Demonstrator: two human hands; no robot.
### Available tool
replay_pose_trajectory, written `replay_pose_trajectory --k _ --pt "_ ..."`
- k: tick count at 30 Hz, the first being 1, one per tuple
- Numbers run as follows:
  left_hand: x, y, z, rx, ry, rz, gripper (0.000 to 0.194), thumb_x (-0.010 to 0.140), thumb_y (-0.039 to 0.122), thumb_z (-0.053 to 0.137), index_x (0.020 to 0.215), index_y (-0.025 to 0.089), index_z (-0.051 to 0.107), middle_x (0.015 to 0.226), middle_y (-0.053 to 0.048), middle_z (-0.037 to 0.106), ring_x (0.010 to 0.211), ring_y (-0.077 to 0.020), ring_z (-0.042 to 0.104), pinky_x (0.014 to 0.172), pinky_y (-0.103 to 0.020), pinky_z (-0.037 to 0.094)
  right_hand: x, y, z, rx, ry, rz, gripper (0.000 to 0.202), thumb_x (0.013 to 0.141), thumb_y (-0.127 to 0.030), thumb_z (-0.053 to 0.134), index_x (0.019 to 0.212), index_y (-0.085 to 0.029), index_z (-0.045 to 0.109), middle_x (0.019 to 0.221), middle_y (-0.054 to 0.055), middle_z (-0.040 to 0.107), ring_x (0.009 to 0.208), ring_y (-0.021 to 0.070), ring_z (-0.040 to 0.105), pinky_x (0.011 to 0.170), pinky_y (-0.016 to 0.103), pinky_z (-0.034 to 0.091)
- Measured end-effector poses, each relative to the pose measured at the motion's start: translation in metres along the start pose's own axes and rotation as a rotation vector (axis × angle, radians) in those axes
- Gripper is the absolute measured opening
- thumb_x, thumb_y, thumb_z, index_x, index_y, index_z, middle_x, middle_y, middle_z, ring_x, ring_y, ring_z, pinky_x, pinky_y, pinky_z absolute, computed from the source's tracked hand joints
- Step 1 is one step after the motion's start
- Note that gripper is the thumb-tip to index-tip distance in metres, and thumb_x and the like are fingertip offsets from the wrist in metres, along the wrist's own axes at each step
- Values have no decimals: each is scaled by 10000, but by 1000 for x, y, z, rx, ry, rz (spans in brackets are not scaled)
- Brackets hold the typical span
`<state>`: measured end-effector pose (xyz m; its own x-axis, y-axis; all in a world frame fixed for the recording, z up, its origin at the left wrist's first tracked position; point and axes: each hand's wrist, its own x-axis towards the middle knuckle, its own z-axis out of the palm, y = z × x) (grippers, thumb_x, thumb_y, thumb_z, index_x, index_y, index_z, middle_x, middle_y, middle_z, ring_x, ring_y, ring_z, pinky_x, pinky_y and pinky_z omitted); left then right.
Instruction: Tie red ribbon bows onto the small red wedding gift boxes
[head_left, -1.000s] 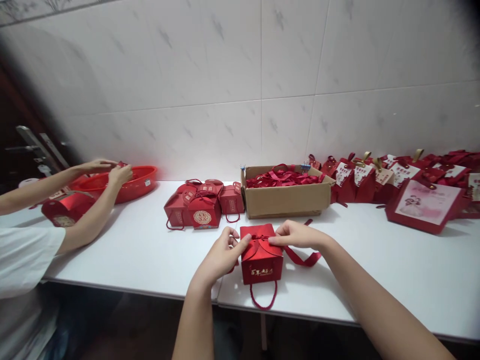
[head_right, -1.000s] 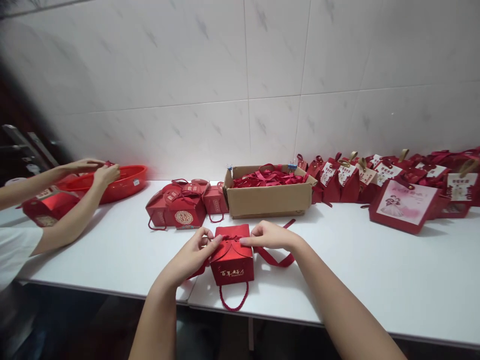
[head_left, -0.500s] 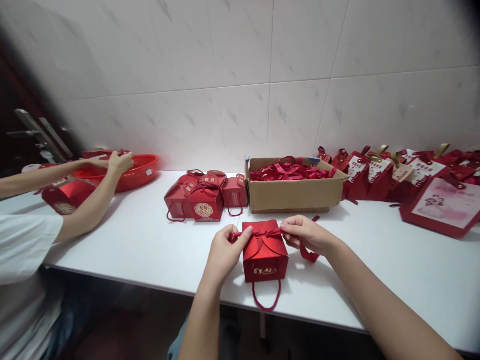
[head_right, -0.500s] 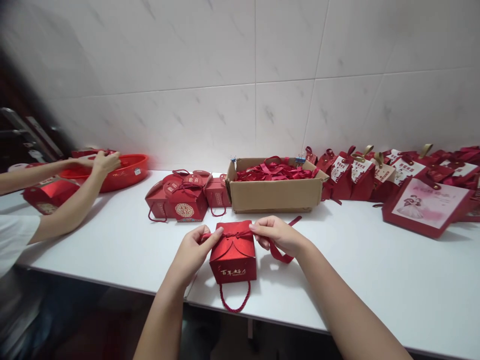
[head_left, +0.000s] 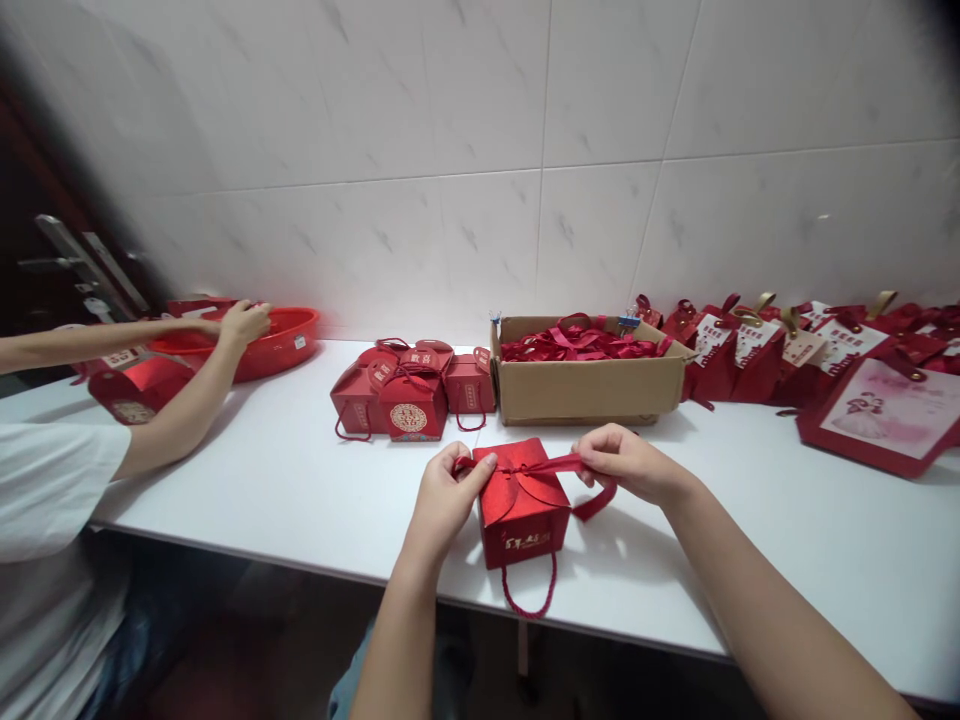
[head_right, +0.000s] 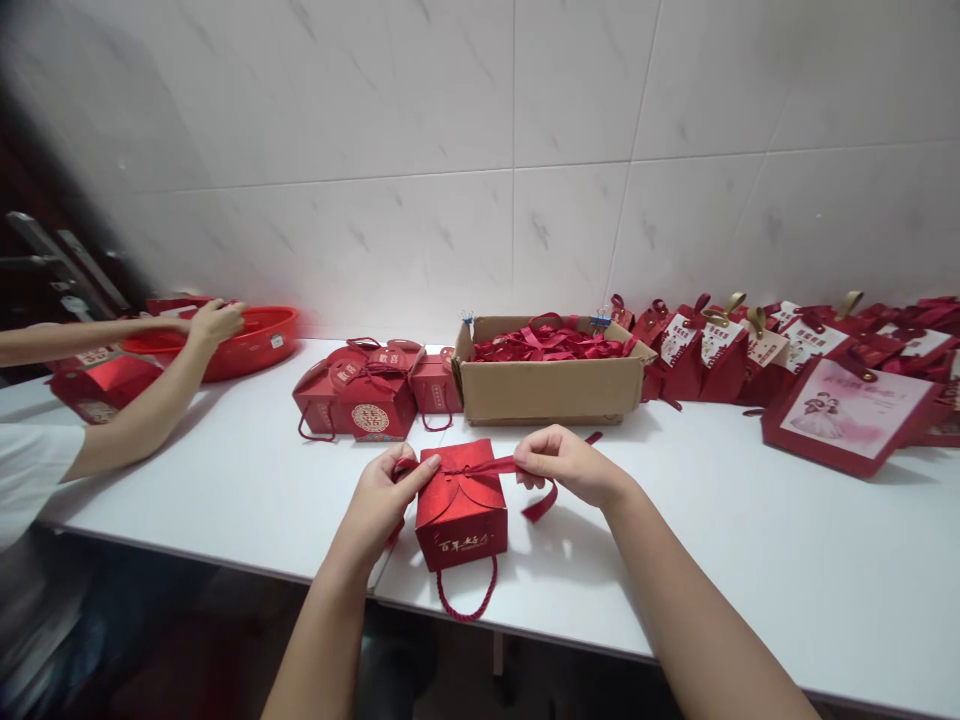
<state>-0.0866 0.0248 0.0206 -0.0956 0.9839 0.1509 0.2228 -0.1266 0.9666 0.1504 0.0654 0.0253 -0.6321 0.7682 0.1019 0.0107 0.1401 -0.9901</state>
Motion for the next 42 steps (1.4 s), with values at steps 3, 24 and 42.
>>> replay_pose_trajectory --k 3,24,42 --pt "2 -1 7 -25 -12 5 374 756 362 615 647 201 295 617 73 276 567 -76 289 524 -191 258 1 1 4 110 67 -141 278 791 -412 667 676 -159 660 645 -3 537 621 100 465 616 248 388" --pt "-5 27 13 51 200 34 396 669 411 722 956 180 578 1030 -72 600 971 -222 548 779 -314 433 5 -2 21 200 488 -341 200 759 -356 709 935 -265 732 778 6 677 647 115 577 658 275 500" --pt "-7 60 36 -57 -7 257 216 752 330 684 899 177 643 926 -57 689 922 -205 643 781 -287 511 2 -3 37 32 391 -298 265 786 -319 686 1000 -237 553 707 -23 630 697 140 628 658 265 476"
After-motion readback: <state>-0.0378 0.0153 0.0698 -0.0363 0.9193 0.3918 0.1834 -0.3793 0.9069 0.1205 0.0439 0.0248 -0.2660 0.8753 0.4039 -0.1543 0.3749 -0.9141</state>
